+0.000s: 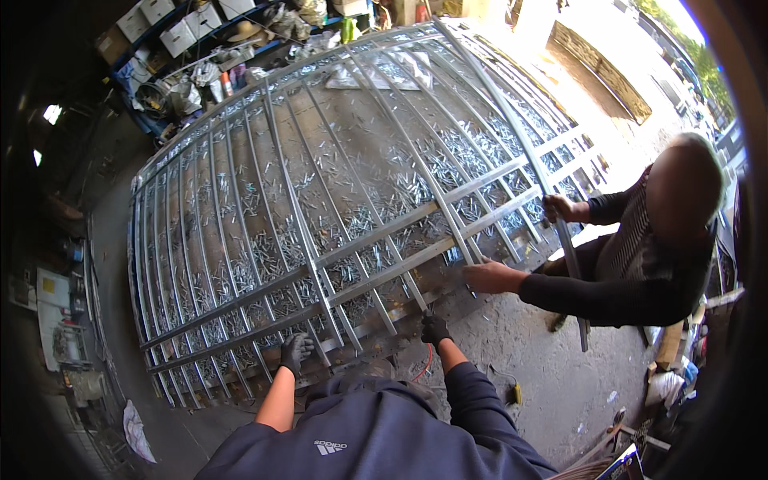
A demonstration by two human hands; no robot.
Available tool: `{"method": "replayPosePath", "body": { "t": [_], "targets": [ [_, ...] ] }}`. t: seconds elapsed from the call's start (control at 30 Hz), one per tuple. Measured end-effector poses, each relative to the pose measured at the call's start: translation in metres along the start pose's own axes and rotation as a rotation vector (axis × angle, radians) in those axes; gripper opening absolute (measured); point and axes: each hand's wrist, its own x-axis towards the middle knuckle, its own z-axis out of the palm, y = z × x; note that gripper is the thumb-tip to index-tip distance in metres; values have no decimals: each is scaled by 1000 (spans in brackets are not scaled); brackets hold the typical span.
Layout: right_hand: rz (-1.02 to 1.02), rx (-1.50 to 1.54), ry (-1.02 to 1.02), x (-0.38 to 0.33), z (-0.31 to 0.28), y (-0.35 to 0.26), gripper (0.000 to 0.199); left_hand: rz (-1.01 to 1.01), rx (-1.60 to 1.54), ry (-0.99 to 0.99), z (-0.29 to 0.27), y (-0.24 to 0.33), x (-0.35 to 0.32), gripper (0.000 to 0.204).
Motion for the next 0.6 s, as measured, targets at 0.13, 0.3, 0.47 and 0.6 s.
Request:
{"method": "replayPosePath", "body": {
  "t": [0.13,0.3,0.47,0.6],
  "targets": [
    [145,18,67,-18,-6,-8,45,129,-75,-13,3,-12,17,20],
    [-24,-166,-187,-61,-28,15,55,525,239,99,61,-12,78,64],
    [310,-133,-150,-125,-29,42,48,496,828,344,99,0,108,80],
    [130,-52,-186,-162,-10,42,45,467,408,105,104,14,102,49]
  ]
}}
